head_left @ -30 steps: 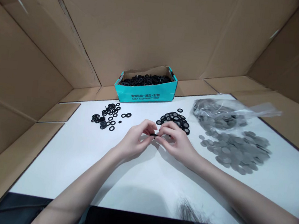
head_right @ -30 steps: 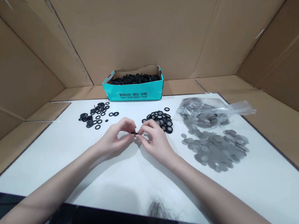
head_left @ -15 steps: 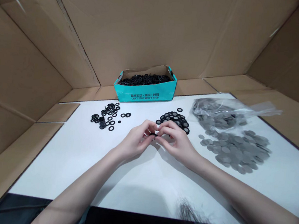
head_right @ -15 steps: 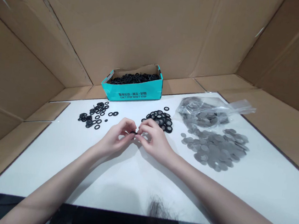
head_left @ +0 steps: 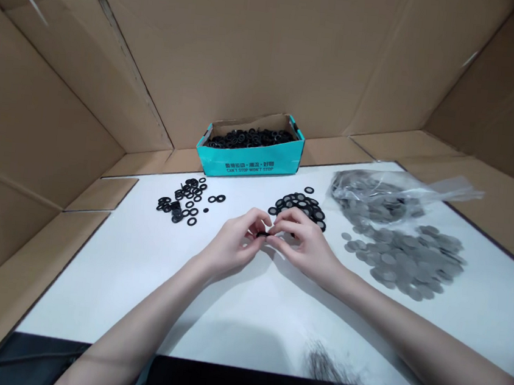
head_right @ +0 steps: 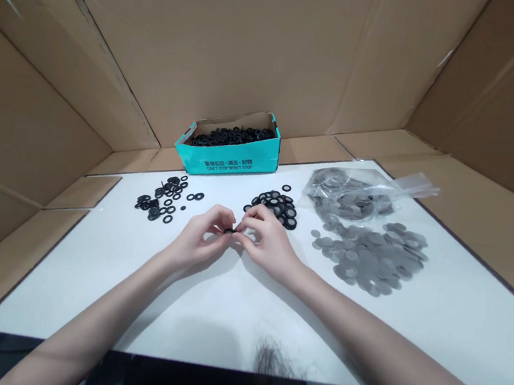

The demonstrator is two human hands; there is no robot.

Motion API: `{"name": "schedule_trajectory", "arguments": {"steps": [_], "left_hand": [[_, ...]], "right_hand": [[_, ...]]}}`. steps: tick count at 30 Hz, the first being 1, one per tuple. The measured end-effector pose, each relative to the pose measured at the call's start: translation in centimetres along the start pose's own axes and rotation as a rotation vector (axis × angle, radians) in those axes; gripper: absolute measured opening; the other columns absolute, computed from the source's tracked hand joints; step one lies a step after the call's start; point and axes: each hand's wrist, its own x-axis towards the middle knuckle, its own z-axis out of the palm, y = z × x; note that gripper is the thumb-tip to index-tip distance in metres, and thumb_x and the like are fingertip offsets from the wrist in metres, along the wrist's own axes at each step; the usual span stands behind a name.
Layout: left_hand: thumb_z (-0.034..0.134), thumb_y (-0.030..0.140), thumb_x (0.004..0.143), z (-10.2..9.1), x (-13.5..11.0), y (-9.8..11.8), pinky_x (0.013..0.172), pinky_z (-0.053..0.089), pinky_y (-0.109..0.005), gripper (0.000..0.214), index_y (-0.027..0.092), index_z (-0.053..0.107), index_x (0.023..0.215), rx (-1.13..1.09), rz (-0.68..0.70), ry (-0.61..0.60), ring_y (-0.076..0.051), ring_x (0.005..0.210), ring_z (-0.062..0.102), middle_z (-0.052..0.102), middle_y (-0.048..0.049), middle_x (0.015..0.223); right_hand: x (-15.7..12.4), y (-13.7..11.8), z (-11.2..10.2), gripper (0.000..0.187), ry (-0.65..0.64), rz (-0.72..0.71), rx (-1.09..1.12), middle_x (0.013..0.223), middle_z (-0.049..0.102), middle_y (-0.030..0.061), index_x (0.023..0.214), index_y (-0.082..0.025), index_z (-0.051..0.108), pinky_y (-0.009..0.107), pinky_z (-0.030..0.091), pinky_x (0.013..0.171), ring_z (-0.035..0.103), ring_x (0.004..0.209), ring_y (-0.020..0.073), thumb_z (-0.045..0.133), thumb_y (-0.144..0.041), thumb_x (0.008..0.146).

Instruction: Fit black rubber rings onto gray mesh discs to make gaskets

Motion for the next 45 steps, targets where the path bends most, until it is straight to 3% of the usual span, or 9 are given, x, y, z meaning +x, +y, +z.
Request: {"name": "schedule_trajectory", "arguments": {"steps": [12, 21, 33, 39, 45], "left_hand": [[0.053, 0.016, 0.089, 0.1, -0.1, -0.1, 0.072, 0.049, -0.024, 0.018, 0.021, 0.051, 0.106, -0.059, -0.037, 0.044, -0.012, 0.082, 0.059, 0.06, -0.001, 0.09], [0.05, 0.012, 0.089, -0.2, 0.0, 0.0, 0.073, 0.049, -0.024, 0.011, 0.02, 0.05, 0.096, -0.014, 0.019, -0.024, -0.011, 0.08, 0.058, 0.062, -0.0011, 0.092], [0.054, 0.012, 0.086, -0.3, 0.0, -0.1, 0.075, 0.05, -0.025, 0.016, 0.02, 0.051, 0.1, -0.026, -0.006, -0.006, -0.012, 0.082, 0.06, 0.063, -0.0014, 0.092], [0.054, 0.017, 0.089, -0.2, 0.0, 0.2, 0.074, 0.049, -0.025, 0.011, 0.02, 0.051, 0.099, -0.074, -0.011, 0.012, -0.012, 0.082, 0.057, 0.06, -0.002, 0.093], [0.052, 0.014, 0.089, -0.2, -0.2, 0.3, 0.07, 0.048, -0.024, 0.01, 0.02, 0.048, 0.097, -0.099, -0.017, -0.049, -0.011, 0.078, 0.058, 0.058, -0.0016, 0.091]], "right_hand": [[0.1, 0.2, 0.0, 0.01, -0.013, 0.007, 0.035, 0.093, 0.062, 0.0069, 0.078, -0.02, 0.064, 0.037, 0.05, 0.076, 0.062, 0.089, 0.0209, 0.061, -0.019, 0.087], [0.1, -0.3, 0.1, 0.013, -0.03, 0.006, 0.071, 0.093, 0.059, 0.0065, 0.074, -0.02, 0.056, 0.031, 0.046, 0.066, 0.057, 0.08, 0.0177, 0.059, -0.016, 0.085], [0.2, -0.1, -0.2, 0.005, -0.032, -0.02, 0.001, 0.097, 0.063, 0.0078, 0.081, -0.021, 0.066, 0.04, 0.05, 0.082, 0.061, 0.094, 0.0234, 0.065, -0.021, 0.086], [0.2, -0.3, -0.3, 0.011, -0.073, 0.005, 0.022, 0.096, 0.063, 0.0073, 0.076, -0.02, 0.063, 0.039, 0.049, 0.081, 0.061, 0.091, 0.0221, 0.063, -0.021, 0.087], [0.1, -0.9, -0.3, 0.013, -0.061, 0.012, 0.085, 0.095, 0.06, 0.0066, 0.074, -0.02, 0.059, 0.035, 0.05, 0.075, 0.059, 0.088, 0.0199, 0.061, -0.021, 0.088]]}}
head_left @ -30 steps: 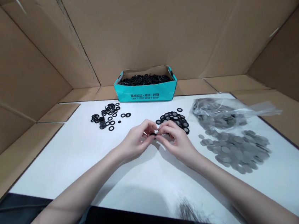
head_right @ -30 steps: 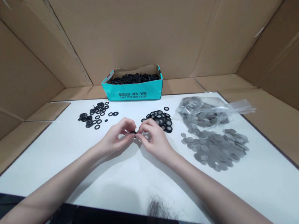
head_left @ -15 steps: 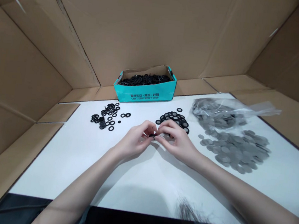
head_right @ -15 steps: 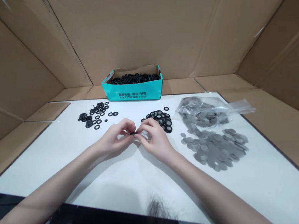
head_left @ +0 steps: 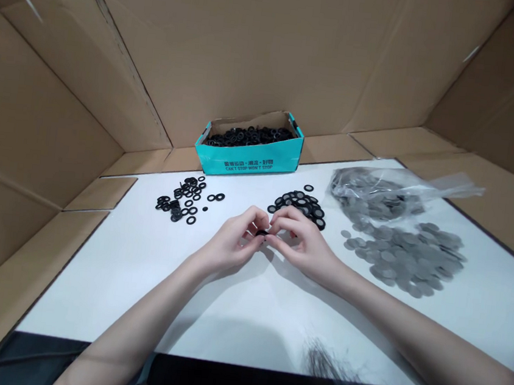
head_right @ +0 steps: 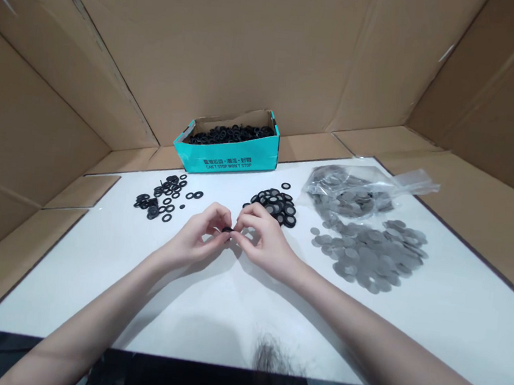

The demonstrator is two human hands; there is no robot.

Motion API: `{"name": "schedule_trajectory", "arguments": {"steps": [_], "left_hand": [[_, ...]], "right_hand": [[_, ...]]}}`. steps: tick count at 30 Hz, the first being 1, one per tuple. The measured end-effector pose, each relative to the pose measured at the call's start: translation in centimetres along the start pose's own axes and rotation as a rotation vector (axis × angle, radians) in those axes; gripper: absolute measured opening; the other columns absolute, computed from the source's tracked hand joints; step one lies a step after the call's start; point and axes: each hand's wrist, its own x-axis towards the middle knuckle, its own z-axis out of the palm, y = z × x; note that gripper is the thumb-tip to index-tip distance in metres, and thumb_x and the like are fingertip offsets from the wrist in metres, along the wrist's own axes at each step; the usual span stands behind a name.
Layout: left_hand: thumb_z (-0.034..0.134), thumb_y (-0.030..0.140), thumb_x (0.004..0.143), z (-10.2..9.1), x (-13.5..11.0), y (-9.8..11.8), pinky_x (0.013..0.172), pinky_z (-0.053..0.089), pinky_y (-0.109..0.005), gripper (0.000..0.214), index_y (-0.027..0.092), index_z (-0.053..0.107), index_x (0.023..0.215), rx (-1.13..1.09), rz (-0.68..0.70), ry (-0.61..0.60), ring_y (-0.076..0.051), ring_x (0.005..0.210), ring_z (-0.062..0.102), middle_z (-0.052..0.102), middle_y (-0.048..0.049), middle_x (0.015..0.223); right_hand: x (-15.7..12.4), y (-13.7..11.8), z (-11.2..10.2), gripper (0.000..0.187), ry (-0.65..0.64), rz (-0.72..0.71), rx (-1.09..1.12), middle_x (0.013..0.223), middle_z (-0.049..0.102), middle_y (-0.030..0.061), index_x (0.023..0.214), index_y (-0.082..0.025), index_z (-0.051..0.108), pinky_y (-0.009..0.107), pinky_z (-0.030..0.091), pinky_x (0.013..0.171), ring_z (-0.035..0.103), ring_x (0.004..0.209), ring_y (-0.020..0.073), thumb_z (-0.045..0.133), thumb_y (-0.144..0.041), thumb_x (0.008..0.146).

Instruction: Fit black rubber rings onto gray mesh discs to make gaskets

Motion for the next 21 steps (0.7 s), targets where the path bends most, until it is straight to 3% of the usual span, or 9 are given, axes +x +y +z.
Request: {"name": "schedule_trajectory", "arguments": {"steps": [9, 21], "left_hand": [[0.051, 0.01, 0.087, -0.56, 0.07, 0.2, 0.07, 0.047, -0.024, 0.014, 0.02, 0.048, 0.095, 0.05, -0.002, -0.039, -0.011, 0.076, 0.056, 0.059, 0.0006, 0.087], [0.052, 0.012, 0.088, -0.06, 0.25, -0.23, 0.076, 0.048, -0.026, 0.012, 0.019, 0.052, 0.097, 0.019, 0.043, 0.024, -0.012, 0.081, 0.058, 0.062, -0.0012, 0.091]], "right_hand": [[-0.19, 0.08, 0.15, 0.011, 0.029, -0.107, -0.073, 0.093, 0.055, 0.0066, 0.076, -0.02, 0.058, 0.037, 0.048, 0.078, 0.057, 0.089, 0.0216, 0.06, -0.015, 0.086], [0.03, 0.59, -0.09, 0.008, 0.002, -0.069, -0.081, 0.095, 0.061, 0.0081, 0.08, -0.019, 0.061, 0.038, 0.048, 0.081, 0.058, 0.09, 0.0216, 0.06, -0.017, 0.088]]}}
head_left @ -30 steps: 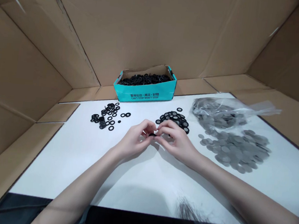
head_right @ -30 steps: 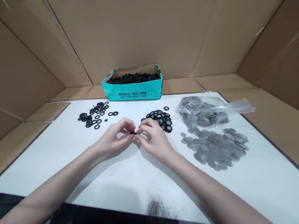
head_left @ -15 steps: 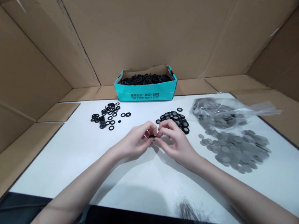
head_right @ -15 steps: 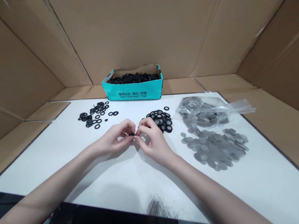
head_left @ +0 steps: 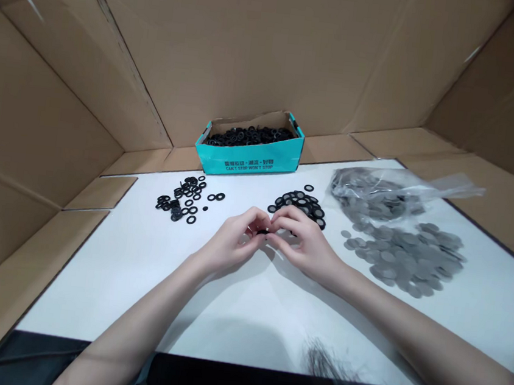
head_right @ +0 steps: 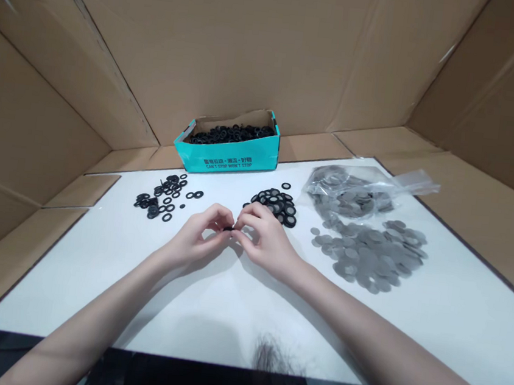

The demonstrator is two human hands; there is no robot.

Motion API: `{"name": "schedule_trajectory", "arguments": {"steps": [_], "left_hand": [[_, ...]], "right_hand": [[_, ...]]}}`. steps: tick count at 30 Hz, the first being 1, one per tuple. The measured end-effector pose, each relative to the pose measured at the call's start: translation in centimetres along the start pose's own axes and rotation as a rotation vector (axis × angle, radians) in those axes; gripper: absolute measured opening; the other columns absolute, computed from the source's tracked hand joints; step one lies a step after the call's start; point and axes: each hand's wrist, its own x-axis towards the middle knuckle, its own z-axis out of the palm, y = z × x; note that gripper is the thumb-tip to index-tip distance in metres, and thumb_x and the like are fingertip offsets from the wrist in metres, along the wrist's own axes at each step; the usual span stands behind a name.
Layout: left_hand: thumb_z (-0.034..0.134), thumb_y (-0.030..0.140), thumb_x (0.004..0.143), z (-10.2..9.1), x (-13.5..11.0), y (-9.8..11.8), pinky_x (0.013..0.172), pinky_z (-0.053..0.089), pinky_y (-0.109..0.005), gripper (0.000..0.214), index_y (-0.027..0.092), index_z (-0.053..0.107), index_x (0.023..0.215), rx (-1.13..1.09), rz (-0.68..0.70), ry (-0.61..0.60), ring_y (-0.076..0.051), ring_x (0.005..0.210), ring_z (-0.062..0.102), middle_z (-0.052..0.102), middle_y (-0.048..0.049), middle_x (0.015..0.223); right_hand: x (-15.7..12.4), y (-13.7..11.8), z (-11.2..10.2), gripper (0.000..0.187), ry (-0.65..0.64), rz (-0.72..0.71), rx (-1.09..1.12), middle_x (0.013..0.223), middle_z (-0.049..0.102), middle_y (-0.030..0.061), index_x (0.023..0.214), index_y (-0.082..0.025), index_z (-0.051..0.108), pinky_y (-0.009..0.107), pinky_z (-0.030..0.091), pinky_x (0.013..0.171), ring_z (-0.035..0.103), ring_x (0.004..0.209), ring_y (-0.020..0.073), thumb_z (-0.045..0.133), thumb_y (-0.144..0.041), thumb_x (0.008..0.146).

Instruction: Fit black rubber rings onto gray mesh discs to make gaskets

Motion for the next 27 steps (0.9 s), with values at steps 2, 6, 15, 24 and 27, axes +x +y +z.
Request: {"name": "schedule_trajectory", "arguments": {"steps": [2, 6, 15, 24, 27], "left_hand": [[0.053, 0.014, 0.088, 0.0, 0.0, 0.1, 0.074, 0.047, -0.025, 0.01, 0.019, 0.052, 0.097, -0.02, -0.007, 0.004, -0.012, 0.08, 0.057, 0.062, -0.0006, 0.089], [0.054, 0.013, 0.086, 0.0, 0.0, 0.3, 0.072, 0.046, -0.025, 0.012, 0.019, 0.052, 0.096, -0.023, -0.034, 0.005, -0.012, 0.079, 0.057, 0.06, -0.0001, 0.087], [0.061, 0.016, 0.085, -0.1, 0.0, 0.1, 0.072, 0.051, -0.024, 0.02, 0.02, 0.053, 0.103, -0.054, 0.007, 0.055, -0.012, 0.082, 0.06, 0.061, -0.0026, 0.094], [0.071, 0.016, 0.082, 0.1, 0.0, -0.4, 0.075, 0.055, -0.025, 0.034, 0.021, 0.056, 0.112, 0.034, 0.195, 0.162, -0.012, 0.081, 0.063, 0.066, -0.0048, 0.104], [0.076, 0.015, 0.079, 0.0, 0.0, -0.4, 0.076, 0.056, -0.024, 0.041, 0.022, 0.055, 0.114, 0.033, 0.231, 0.181, -0.013, 0.083, 0.066, 0.069, -0.0033, 0.098]], "right_hand": [[0.0, 0.0, 0.0, 0.009, -0.017, 0.004, 0.012, 0.095, 0.06, 0.0077, 0.079, -0.019, 0.06, 0.038, 0.048, 0.08, 0.058, 0.09, 0.0209, 0.059, -0.016, 0.088], [0.0, 0.0, 0.1, 0.01, -0.027, -0.036, -0.005, 0.097, 0.058, 0.0076, 0.079, -0.019, 0.06, 0.036, 0.047, 0.079, 0.058, 0.091, 0.0204, 0.058, -0.014, 0.088], [0.1, -0.4, -0.1, 0.012, -0.022, 0.092, 0.114, 0.092, 0.059, 0.0061, 0.077, -0.02, 0.057, 0.032, 0.045, 0.072, 0.057, 0.085, 0.0184, 0.057, -0.021, 0.088], [0.7, -0.6, -0.3, 0.023, -0.087, 0.333, 0.398, 0.085, 0.059, 0.0046, 0.075, -0.019, 0.061, 0.031, 0.042, 0.068, 0.056, 0.081, 0.018, 0.06, -0.04, 0.084], [0.7, -1.0, -0.4, 0.031, -0.107, 0.47, 0.517, 0.082, 0.057, 0.0029, 0.075, -0.018, 0.062, 0.029, 0.038, 0.06, 0.05, 0.069, 0.014, 0.06, -0.048, 0.083]]}}
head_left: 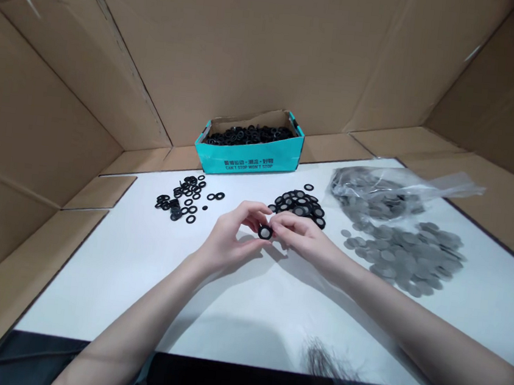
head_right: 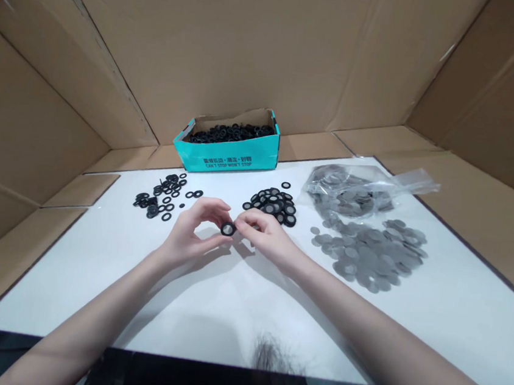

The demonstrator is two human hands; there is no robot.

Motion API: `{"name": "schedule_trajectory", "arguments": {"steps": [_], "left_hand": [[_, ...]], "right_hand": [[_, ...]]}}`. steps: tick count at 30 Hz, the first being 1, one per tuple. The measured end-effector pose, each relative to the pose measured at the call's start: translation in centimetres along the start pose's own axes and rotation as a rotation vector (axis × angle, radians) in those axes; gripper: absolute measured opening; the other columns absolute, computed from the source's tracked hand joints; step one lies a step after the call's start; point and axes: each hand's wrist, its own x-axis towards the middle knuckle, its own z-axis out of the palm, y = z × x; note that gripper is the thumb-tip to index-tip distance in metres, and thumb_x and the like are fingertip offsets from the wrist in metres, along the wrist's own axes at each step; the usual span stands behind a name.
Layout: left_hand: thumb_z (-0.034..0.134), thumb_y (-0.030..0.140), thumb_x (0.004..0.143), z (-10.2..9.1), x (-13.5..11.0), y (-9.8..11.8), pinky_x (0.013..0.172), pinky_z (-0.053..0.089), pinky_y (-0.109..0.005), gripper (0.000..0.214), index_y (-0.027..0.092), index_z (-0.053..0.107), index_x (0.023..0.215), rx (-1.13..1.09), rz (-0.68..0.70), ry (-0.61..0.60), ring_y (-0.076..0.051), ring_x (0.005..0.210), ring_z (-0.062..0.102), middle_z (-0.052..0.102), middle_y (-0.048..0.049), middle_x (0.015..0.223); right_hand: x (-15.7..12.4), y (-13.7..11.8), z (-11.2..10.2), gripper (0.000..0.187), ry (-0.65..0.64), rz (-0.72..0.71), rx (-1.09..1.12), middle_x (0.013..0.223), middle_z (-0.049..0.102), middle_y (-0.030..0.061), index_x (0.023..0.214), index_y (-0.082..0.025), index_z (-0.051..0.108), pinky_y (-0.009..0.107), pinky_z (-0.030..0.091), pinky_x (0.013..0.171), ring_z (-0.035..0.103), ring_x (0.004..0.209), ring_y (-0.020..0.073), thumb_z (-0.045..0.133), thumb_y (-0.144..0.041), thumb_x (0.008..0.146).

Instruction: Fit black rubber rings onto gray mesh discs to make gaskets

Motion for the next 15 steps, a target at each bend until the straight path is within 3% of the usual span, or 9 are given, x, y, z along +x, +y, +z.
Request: {"name": "schedule_trajectory", "arguments": {"steps": [6, 12, 15], "left_hand": [[0.075, 0.017, 0.08, -0.29, 0.04, 0.09, 0.078, 0.056, -0.026, 0.045, 0.023, 0.053, 0.119, 0.053, 0.059, -0.007, -0.015, 0.088, 0.07, 0.072, -0.0046, 0.1], [0.067, 0.017, 0.088, -0.61, -0.01, 0.39, 0.09, 0.055, -0.034, 0.041, 0.024, 0.053, 0.126, 0.062, 0.011, -0.117, -0.02, 0.103, 0.071, 0.071, -0.0085, 0.114], [0.067, 0.018, 0.088, -0.58, -0.01, 0.4, 0.09, 0.055, -0.035, 0.04, 0.023, 0.054, 0.126, 0.078, 0.021, -0.103, -0.02, 0.101, 0.069, 0.07, -0.0096, 0.117]], "right_hand": [[-0.17, -0.35, -0.12, 0.034, -0.052, 0.149, 0.16, 0.075, 0.06, 0.0013, 0.077, -0.018, 0.067, 0.026, 0.034, 0.056, 0.043, 0.06, 0.0103, 0.068, -0.051, 0.076], [0.09, 0.42, -0.22, 0.04, -0.106, 0.133, 0.129, 0.092, 0.069, 0.007, 0.105, -0.019, 0.074, 0.025, 0.037, 0.054, 0.052, 0.07, 0.0137, 0.072, -0.046, 0.075], [0.17, 0.55, -0.17, 0.034, -0.113, 0.115, 0.112, 0.09, 0.069, 0.0065, 0.099, -0.019, 0.074, 0.025, 0.037, 0.053, 0.053, 0.07, 0.014, 0.07, -0.044, 0.077]]}}
